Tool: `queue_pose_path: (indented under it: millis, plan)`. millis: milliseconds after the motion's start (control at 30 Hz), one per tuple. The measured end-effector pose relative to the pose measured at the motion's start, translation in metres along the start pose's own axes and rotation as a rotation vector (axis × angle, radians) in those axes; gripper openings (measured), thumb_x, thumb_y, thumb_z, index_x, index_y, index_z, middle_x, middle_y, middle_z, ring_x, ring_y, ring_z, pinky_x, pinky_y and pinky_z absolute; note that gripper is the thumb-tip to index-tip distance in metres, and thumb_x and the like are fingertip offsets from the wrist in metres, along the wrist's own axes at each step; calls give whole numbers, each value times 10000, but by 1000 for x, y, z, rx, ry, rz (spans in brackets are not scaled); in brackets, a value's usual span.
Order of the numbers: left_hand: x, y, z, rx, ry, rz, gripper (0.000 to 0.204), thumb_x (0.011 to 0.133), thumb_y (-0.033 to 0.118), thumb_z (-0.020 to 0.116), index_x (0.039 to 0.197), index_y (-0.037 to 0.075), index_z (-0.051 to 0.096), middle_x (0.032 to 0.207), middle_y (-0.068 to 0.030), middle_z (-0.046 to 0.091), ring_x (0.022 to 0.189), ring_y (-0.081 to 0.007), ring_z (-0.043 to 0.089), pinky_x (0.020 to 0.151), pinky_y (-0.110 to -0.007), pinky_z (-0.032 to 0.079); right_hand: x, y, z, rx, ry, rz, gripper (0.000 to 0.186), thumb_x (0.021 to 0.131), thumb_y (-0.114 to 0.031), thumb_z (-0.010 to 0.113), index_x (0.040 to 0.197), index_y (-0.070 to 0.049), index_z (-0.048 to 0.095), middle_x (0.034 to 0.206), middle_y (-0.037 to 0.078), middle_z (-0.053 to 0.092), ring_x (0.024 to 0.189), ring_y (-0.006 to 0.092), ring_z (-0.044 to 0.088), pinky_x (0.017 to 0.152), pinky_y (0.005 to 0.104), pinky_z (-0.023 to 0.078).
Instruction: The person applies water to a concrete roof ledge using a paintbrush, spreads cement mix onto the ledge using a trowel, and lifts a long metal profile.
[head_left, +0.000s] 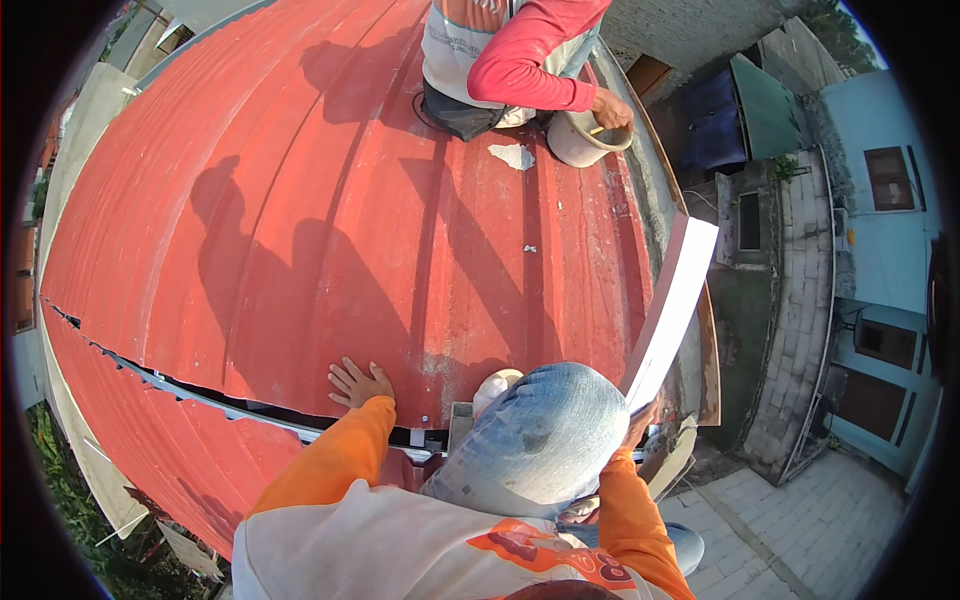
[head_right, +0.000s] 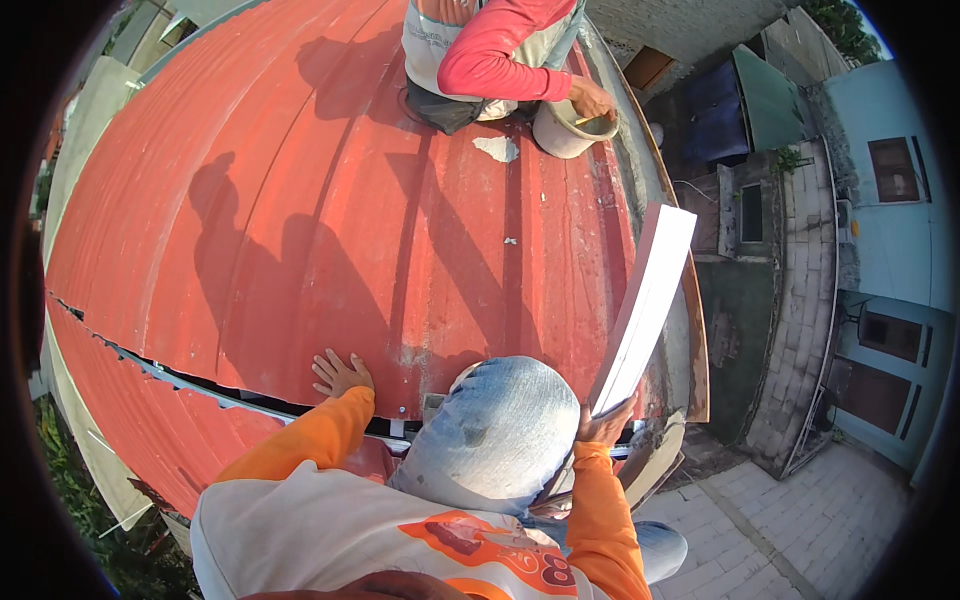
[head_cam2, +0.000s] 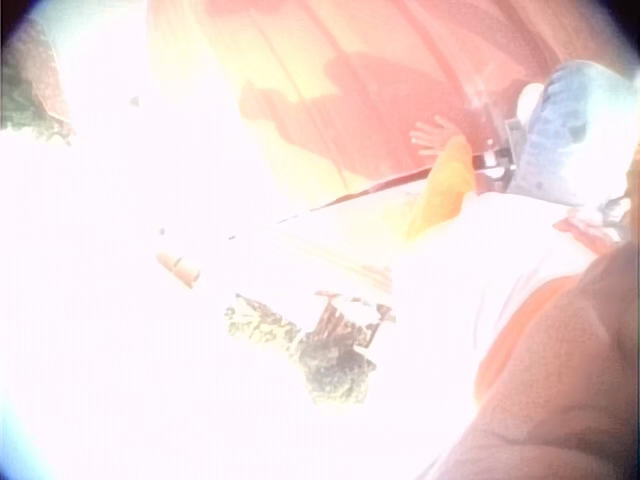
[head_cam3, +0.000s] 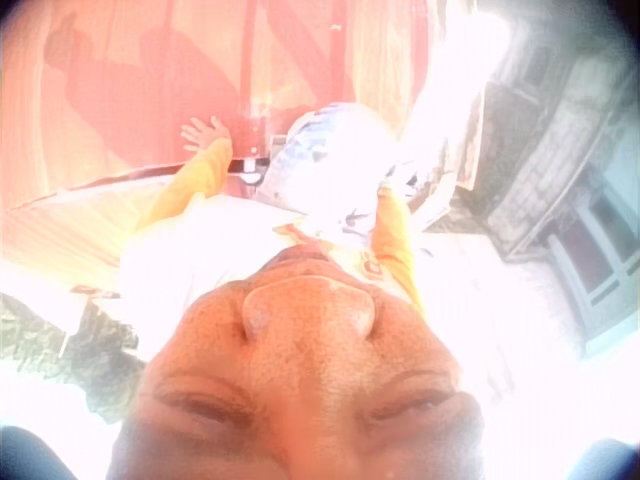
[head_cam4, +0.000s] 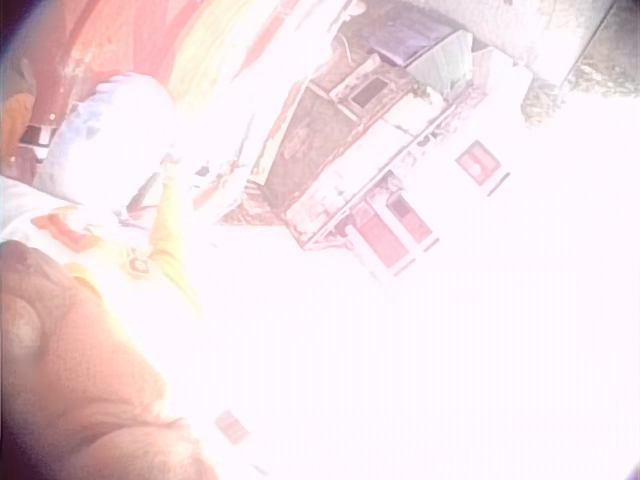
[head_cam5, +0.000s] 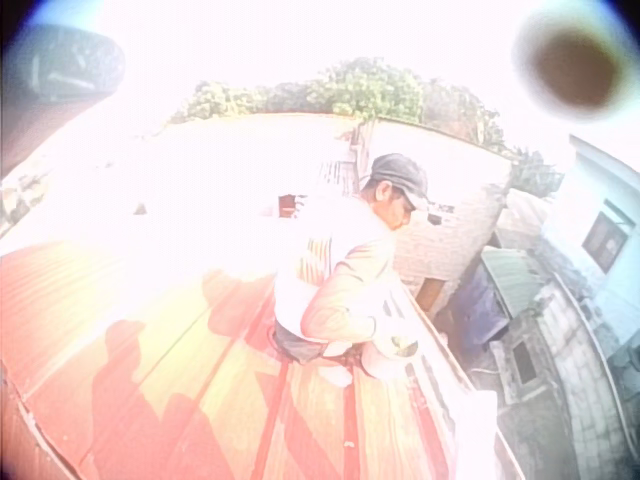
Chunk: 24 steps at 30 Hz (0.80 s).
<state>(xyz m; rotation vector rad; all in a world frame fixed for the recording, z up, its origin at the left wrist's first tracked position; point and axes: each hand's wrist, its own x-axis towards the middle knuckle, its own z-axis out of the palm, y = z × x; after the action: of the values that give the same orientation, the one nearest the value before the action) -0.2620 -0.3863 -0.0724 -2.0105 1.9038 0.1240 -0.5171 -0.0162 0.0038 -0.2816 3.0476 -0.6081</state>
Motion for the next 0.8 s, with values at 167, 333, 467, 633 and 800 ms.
queue_pose_path:
  millis: [167, 333, 467, 633, 800]
  plan:
    - [-1, 7, 6, 103, -54, 12, 642, 956, 481, 305, 1487, 131, 215, 1564, -140, 108, 1449, -290, 83, 1130, -556, 119, 1, 4, 1, -15, 12, 43, 1010, 719, -380, 683, 1438, 61, 128, 1389, 333, 317, 1259, 491, 360, 1084, 498, 285]
    - [-1, 8, 11, 150, -3, -3, 634, 948, 472, 351, 1479, 144, 241, 1557, -139, 144, 1442, -289, 125, 1125, -553, 146, 2, 1, -3, -16, -13, 116, 1011, 716, -361, 694, 1427, 83, 129, 1372, 337, 339, 1241, 500, 380, 1090, 504, 271]
    - [-1, 7, 15, 174, 12, -4, 639, 949, 490, 337, 1478, 144, 241, 1558, -134, 144, 1440, -287, 138, 1125, -546, 156, -1, 8, 0, -114, 39, 12, 1024, 677, -353, 708, 1416, 84, 149, 1271, 353, 400, 1133, 494, 453, 991, 495, 366]
    - [-1, 10, 22, 160, 47, -16, 630, 954, 513, 312, 1472, 160, 257, 1557, -122, 161, 1439, -274, 148, 1120, -548, 171, 7, 1, -6, -73, 46, 44, 1014, 647, -350, 704, 1400, 80, 178, 1082, 327, 477, 948, 459, 519, 834, 473, 436]
    - [-2, 5, 31, 197, 83, -20, 628, 954, 531, 295, 1467, 169, 274, 1552, -108, 182, 1436, -264, 160, 1115, -548, 186, 7, 6, -3, -26, 88, 40, 1030, 637, -430, 703, 1394, 64, 209, 1034, 292, 499, 887, 439, 533, 777, 479, 442]
